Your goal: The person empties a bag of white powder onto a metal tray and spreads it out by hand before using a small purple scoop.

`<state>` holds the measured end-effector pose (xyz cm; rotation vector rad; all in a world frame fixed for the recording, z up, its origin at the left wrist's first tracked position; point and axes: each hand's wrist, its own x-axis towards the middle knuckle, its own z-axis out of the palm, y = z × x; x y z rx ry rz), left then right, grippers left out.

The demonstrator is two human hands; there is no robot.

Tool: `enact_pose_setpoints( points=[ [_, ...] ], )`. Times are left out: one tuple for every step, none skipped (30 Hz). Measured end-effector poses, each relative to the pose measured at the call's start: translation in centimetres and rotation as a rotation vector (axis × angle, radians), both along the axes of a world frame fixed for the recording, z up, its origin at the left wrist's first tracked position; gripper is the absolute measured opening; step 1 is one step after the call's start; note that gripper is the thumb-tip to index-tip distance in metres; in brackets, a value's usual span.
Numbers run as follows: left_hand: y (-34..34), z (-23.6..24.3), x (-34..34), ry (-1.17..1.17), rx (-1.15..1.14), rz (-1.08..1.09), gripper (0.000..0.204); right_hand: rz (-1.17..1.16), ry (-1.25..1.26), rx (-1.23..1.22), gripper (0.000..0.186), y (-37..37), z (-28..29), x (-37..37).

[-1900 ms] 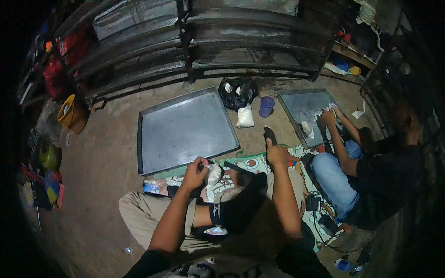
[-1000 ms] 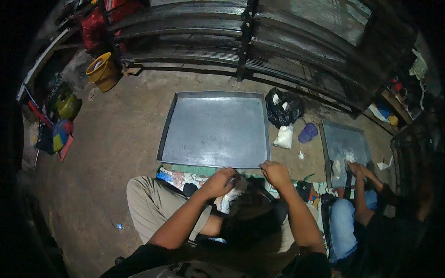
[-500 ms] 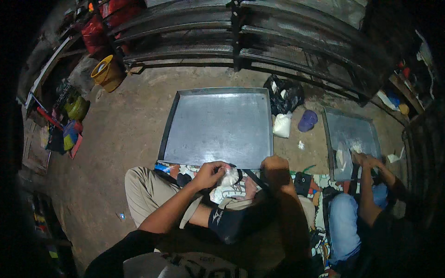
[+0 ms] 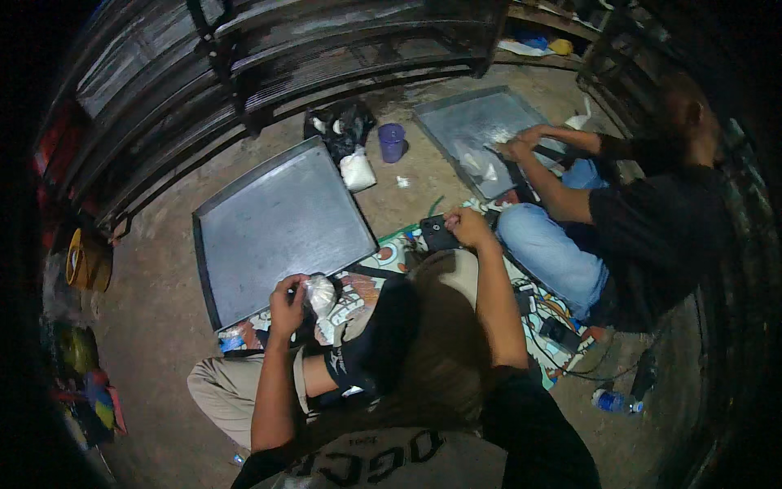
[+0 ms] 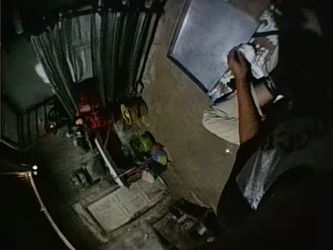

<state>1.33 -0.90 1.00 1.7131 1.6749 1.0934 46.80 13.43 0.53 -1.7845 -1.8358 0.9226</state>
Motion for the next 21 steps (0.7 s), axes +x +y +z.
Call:
enact_pose_setpoints(
  points=[
    [0.1,0.0,0.4,-0.107,-0.065,0.006,0.018,-0.035,0.012,-0.041,0.024,-1.9,0.2,0.3],
    [0.3,0.0,0.9,-0.088,-0.066,-0.007,0.019,0.001,0.091,0.002,0.020,-3.0,-2.3,2.5],
    [0.0,0.1,0.6,-0.064,-0.079,0.008,0.020,-0.185,0.384,-0.019,0.018,-4.4,-2.3,1.9],
    [-0.2,0.2,0.1,-0.039,-0.092,0.023,0.020,-0.375,0.676,-0.041,0.017,-6.2,-1.8,1.2],
    [-0.2,0.2,-0.2,-0.040,-0.091,0.024,0.021,-0.374,0.516,0.072,0.016,-8.3,-1.5,1.2],
    [-0.6,0.0,-0.7,-0.040,-0.093,0.028,0.021,-0.371,0.354,0.179,0.016,-10.6,-1.6,1.2],
    [-0.9,-0.1,-1.1,-0.039,-0.095,0.032,0.021,-0.365,0.190,0.282,0.016,-12.8,-1.5,1.1],
    [-0.2,-0.1,-0.1,-0.110,-0.112,0.001,0.021,-0.413,0.015,0.234,0.017,-15.3,-0.9,2.0],
    [-0.9,0.4,-0.4,-0.161,-0.138,0.020,0.021,-0.429,-0.106,0.214,0.019,-16.1,-1.0,1.0],
    [-1.4,0.7,-0.8,-0.212,-0.163,0.041,0.021,-0.442,-0.226,0.194,0.022,-16.5,-1.1,0.4],
    [-1.1,0.5,-0.9,-0.198,-0.183,0.020,0.021,-0.451,-0.297,0.223,0.024,-16.9,-2.9,1.4],
    [-0.5,0.2,-0.3,-0.165,-0.134,-0.008,0.019,-0.462,-0.374,0.252,0.026,-16.7,-6.5,3.3],
    [-0.3,-0.1,-0.2,-0.127,-0.091,-0.017,0.018,-0.452,-0.442,0.274,0.029,-16.6,-8.9,4.1],
    [-0.4,-0.6,-0.7,-0.083,-0.045,-0.010,0.017,-0.435,-0.511,0.230,0.032,-16.1,-9.5,3.5],
    [0.2,-0.9,-0.7,-0.152,-0.105,-0.005,0.017,-0.433,-0.582,0.192,0.036,-15.4,-9.9,3.1],
    [0.2,-1.2,-0.7,-0.167,-0.126,0.003,0.017,-0.429,-0.654,0.154,0.040,-15.0,-10.1,2.9],
    [0.2,-1.5,-0.8,-0.182,-0.148,0.011,0.017,-0.300,-0.899,0.346,0.035,-14.9,-10.0,3.2],
    [0.2,-1.9,-0.9,-0.197,-0.170,0.020,0.017,-0.339,-0.845,0.261,0.033,-14.7,-10.1,3.1],
    [-0.1,0.0,-0.1,-0.121,-0.131,0.010,0.019,-0.374,-0.793,0.177,0.032,-14.4,-10.1,3.1],
    [0.0,-0.2,0.0,-0.128,-0.120,0.014,0.020,-0.409,-0.741,0.093,0.031,-14.1,-10.2,3.1],
    [-0.6,-0.4,-0.7,-0.125,-0.111,0.039,0.020,-0.545,-0.647,0.075,0.031,-13.7,-8.6,1.0]
  ],
)
